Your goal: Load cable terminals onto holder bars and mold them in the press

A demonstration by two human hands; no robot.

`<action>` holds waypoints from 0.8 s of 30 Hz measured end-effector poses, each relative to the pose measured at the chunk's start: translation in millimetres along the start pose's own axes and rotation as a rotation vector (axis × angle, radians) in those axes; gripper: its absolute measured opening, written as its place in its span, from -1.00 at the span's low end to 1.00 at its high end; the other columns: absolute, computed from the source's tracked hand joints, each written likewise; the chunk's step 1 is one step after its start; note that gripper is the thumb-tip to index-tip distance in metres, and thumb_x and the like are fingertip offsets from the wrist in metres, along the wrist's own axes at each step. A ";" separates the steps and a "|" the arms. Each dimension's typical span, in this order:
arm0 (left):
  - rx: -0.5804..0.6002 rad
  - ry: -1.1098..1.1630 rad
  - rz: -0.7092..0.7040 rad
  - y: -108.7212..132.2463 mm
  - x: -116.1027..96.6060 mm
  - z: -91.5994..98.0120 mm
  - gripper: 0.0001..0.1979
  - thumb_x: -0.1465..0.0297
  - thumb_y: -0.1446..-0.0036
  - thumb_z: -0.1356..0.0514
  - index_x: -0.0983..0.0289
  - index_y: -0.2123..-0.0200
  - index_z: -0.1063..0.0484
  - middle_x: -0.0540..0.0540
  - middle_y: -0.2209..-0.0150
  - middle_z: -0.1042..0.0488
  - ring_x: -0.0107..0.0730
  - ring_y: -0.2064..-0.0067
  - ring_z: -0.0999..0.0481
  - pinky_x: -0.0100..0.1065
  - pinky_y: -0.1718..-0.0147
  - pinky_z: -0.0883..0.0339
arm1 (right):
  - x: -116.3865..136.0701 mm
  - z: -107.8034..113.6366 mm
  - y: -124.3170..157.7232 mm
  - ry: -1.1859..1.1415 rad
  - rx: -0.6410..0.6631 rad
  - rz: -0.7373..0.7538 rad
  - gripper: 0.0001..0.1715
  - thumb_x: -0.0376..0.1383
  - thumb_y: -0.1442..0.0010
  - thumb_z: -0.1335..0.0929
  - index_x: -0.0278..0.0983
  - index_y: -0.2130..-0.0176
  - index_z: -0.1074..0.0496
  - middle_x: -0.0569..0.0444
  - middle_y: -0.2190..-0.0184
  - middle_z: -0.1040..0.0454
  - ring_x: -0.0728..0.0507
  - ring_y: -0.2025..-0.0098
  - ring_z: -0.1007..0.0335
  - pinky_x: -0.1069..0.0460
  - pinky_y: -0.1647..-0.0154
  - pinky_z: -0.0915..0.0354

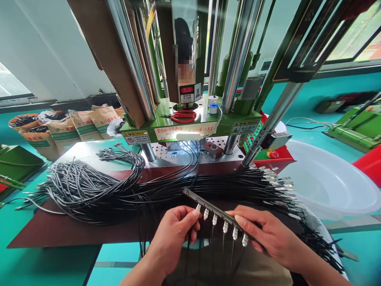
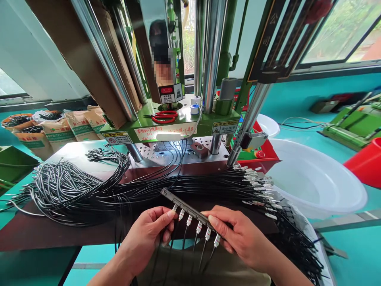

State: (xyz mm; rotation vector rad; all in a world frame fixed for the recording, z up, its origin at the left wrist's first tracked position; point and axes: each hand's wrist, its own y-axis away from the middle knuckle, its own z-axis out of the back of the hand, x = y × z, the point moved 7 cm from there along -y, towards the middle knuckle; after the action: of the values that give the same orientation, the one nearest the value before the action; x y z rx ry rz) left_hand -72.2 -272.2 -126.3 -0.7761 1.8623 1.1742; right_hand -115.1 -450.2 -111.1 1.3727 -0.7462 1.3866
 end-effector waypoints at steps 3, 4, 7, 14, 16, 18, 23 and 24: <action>-0.001 -0.016 -0.009 0.6 -1.5 -0.7 -0.72 0.25 -0.08 -0.24 0.37 0.47 -0.34 0.00 0.53 -0.34 -0.66 0.62 -0.20 -0.52 0.61 0.01 | -0.7 -0.3 0.5 0.004 0.000 -0.005 -0.57 -0.06 -0.32 -0.19 -0.20 -0.02 -0.42 0.10 0.37 -0.24 0.09 0.54 -0.08 0.15 0.62 -0.07; 0.000 -0.015 -0.010 0.7 -1.6 -0.8 -0.72 0.25 -0.08 -0.23 0.37 0.46 -0.34 0.00 0.53 -0.34 -0.66 0.62 -0.20 -0.51 0.61 0.01 | -0.9 -0.4 0.5 -0.001 0.001 -0.006 -0.56 -0.06 -0.32 -0.19 -0.20 -0.02 -0.42 0.10 0.37 -0.24 0.09 0.54 -0.08 0.15 0.62 -0.07; 0.003 -0.003 -0.013 0.7 -1.0 -0.7 -0.72 0.25 -0.09 -0.23 0.37 0.44 -0.35 0.00 0.52 -0.34 -0.65 0.61 -0.19 -0.50 0.60 -0.02 | -1.5 -0.7 0.1 -0.011 0.000 -0.003 -0.56 -0.07 -0.32 -0.19 -0.21 -0.04 -0.41 0.09 0.36 -0.25 0.08 0.54 -0.09 0.15 0.61 -0.09; 0.016 -0.007 -0.003 -1.0 0.2 -0.1 -0.72 0.24 -0.09 -0.22 0.38 0.44 -0.35 0.00 0.53 -0.33 -0.65 0.62 -0.19 -0.49 0.62 -0.01 | -1.3 -0.6 0.1 0.042 -0.004 0.000 -0.55 -0.05 -0.32 -0.19 -0.19 -0.02 -0.42 0.07 0.34 -0.26 0.05 0.50 -0.13 0.14 0.59 -0.16; 0.020 -0.015 0.003 -1.0 0.3 -0.1 -0.72 0.24 -0.09 -0.22 0.38 0.45 -0.34 0.00 0.53 -0.33 -0.65 0.63 -0.19 -0.49 0.62 0.00 | -1.8 -0.5 -0.1 0.057 0.003 -0.004 -0.56 -0.05 -0.32 -0.19 -0.18 -0.02 -0.42 0.07 0.34 -0.24 0.04 0.48 -0.14 0.15 0.58 -0.17; 0.020 -0.027 0.007 -0.7 0.2 -0.2 -0.72 0.26 -0.09 -0.22 0.38 0.45 -0.34 0.00 0.53 -0.33 -0.65 0.62 -0.19 -0.50 0.62 0.00 | -2.3 -1.1 -0.4 0.059 0.020 -0.003 -0.58 -0.06 -0.32 -0.19 -0.15 -0.02 -0.42 0.09 0.35 -0.21 0.04 0.47 -0.14 0.15 0.59 -0.16; 0.014 -0.007 0.010 -1.3 0.5 -2.7 -0.72 0.26 -0.06 -0.24 0.38 0.45 -0.34 0.00 0.53 -0.33 -0.65 0.62 -0.19 -0.51 0.62 -0.03 | -1.2 -2.9 -0.7 0.069 0.052 -0.003 -0.58 -0.06 -0.32 -0.19 -0.16 -0.01 -0.43 0.11 0.37 -0.15 0.05 0.48 -0.12 0.17 0.61 -0.13; 0.011 0.002 0.015 -1.6 0.9 -3.0 -0.72 0.26 -0.05 -0.25 0.38 0.44 -0.35 0.00 0.53 -0.33 -0.65 0.62 -0.19 -0.51 0.62 -0.04 | -0.8 -2.7 -0.8 0.074 0.051 -0.006 -0.58 -0.06 -0.32 -0.19 -0.16 -0.01 -0.44 0.12 0.38 -0.16 0.05 0.48 -0.12 0.17 0.62 -0.12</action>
State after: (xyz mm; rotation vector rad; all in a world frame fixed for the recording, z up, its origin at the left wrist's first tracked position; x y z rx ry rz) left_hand -72.3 -275.7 -127.0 -0.7586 1.8776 1.1719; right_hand -115.4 -447.7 -112.5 1.3544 -0.6615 1.4526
